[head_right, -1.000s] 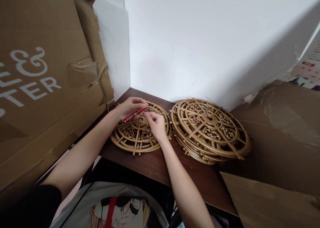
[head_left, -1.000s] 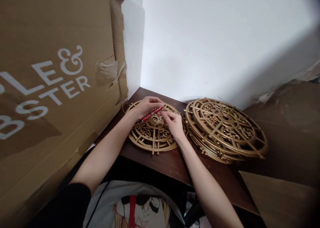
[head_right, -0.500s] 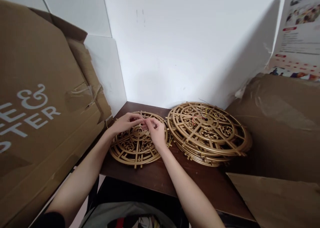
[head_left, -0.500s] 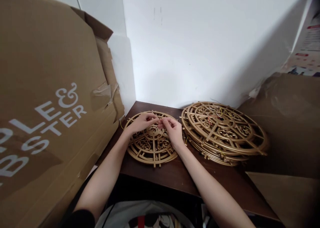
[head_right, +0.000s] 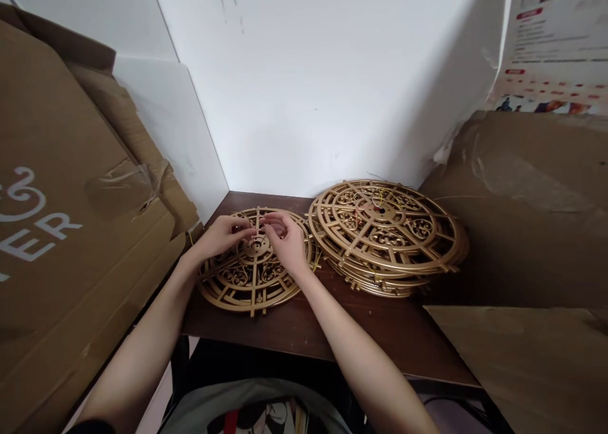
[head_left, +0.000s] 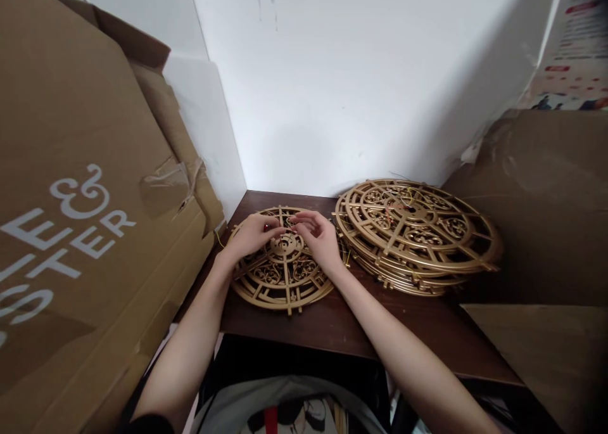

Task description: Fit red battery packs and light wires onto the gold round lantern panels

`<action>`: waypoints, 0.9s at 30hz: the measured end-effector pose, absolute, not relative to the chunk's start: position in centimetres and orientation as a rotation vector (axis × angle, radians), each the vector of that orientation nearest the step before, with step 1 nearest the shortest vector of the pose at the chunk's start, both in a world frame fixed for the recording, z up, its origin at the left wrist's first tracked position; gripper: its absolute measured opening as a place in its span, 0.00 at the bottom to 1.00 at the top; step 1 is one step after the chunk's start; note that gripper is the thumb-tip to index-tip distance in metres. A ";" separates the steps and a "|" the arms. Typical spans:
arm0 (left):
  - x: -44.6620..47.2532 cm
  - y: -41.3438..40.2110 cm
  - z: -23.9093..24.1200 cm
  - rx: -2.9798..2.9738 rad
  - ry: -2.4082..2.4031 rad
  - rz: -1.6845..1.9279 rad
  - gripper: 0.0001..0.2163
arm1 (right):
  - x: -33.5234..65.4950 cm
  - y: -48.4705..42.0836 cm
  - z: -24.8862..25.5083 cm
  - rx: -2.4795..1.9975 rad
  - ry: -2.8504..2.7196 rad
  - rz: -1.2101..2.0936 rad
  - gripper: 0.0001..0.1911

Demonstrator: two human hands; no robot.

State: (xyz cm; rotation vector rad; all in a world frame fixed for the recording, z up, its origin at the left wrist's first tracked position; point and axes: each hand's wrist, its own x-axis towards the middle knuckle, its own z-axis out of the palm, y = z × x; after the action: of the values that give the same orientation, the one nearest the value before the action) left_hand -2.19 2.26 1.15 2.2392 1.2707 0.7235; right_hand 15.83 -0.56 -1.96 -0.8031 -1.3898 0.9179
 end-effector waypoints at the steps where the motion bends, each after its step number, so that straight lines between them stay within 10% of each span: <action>1: -2.4 2.3 1.2 2.236 1.312 0.744 0.14 | 15.9 -0.5 -2.2 -0.883 -1.477 0.849 0.07; 8: -3.0 2.8 0.2 2.248 1.487 0.842 0.12 | 15.3 -1.2 -3.0 -0.981 -2.128 0.387 0.09; 27: -3.0 2.5 1.4 2.052 1.521 1.047 0.12 | 15.0 -0.9 -2.6 -1.076 -1.981 0.634 0.09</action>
State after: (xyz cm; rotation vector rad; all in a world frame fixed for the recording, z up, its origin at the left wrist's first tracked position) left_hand -3.03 2.47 1.43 2.0521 1.5214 1.0473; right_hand 15.00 -0.92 -2.58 -1.0760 -1.9814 0.6340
